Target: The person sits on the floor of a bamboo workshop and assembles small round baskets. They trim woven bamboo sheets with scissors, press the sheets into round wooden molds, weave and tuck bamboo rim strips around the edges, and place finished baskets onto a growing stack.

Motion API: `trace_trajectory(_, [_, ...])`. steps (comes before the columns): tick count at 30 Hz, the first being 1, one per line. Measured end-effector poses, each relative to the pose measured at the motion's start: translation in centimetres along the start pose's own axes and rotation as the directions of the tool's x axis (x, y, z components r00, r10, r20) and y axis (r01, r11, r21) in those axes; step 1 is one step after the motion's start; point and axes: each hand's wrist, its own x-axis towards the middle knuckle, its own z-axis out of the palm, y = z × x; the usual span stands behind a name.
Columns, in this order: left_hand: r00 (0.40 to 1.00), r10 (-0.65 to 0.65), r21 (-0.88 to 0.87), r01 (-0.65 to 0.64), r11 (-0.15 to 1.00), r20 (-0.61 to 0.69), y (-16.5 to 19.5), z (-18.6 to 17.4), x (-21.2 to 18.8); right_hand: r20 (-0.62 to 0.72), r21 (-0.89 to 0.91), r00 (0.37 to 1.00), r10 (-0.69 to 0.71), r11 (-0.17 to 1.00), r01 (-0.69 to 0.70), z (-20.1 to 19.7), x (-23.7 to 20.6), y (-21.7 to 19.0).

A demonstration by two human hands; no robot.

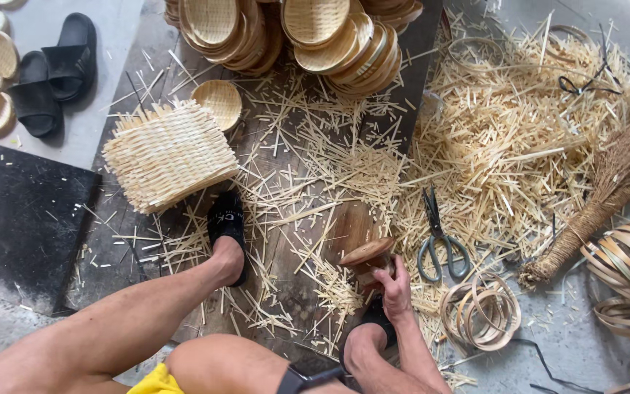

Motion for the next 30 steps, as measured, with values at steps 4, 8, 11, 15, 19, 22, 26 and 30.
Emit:
trace_trajectory(4, [1.0,-0.021,0.036,0.021,0.999,-0.011,0.4,0.0,-0.5,0.028,-0.103,0.998,-0.054,0.993,0.057,0.6,0.8,-1.2])
trace_trajectory(8, [0.964,0.261,-0.134,-0.267,0.954,-0.057,1.7,1.2,0.5,0.093,-0.151,0.991,-0.096,0.982,0.11,1.2,2.4,-2.2])
trace_trajectory(11, [0.872,0.349,0.09,-0.339,0.936,-0.342,-0.6,5.4,5.5,0.052,-0.178,0.998,-0.03,0.983,0.039,2.2,3.6,-2.1])
trace_trajectory(15, [0.581,-0.202,0.169,0.521,0.837,-0.789,-12.3,0.1,3.8,-0.016,-0.365,1.0,0.003,0.931,-0.008,2.8,4.2,-1.4])
trace_trajectory(19, [0.166,-0.571,0.115,0.985,0.125,-0.804,-22.8,-5.8,-6.4,-0.043,-0.622,0.999,0.016,0.782,-0.039,0.3,3.0,-0.9])
trace_trajectory(22, [0.234,-0.351,0.26,0.965,-0.029,-0.907,-25.5,-6.0,-11.5,-0.052,-0.531,0.998,0.021,0.846,-0.045,-2.5,1.8,-0.8])
trace_trajectory(26, [0.15,-0.641,0.037,0.982,0.187,-0.752,-24.6,-5.3,-15.0,-0.06,0.02,0.957,0.285,0.959,-0.284,-3.7,1.9,-0.9])
trace_trajectory(30, [0.239,-0.502,0.012,0.91,0.414,-0.831,-22.9,-7.1,-15.4,-0.063,0.148,0.96,0.272,0.954,-0.26,-0.7,3.6,-0.6])
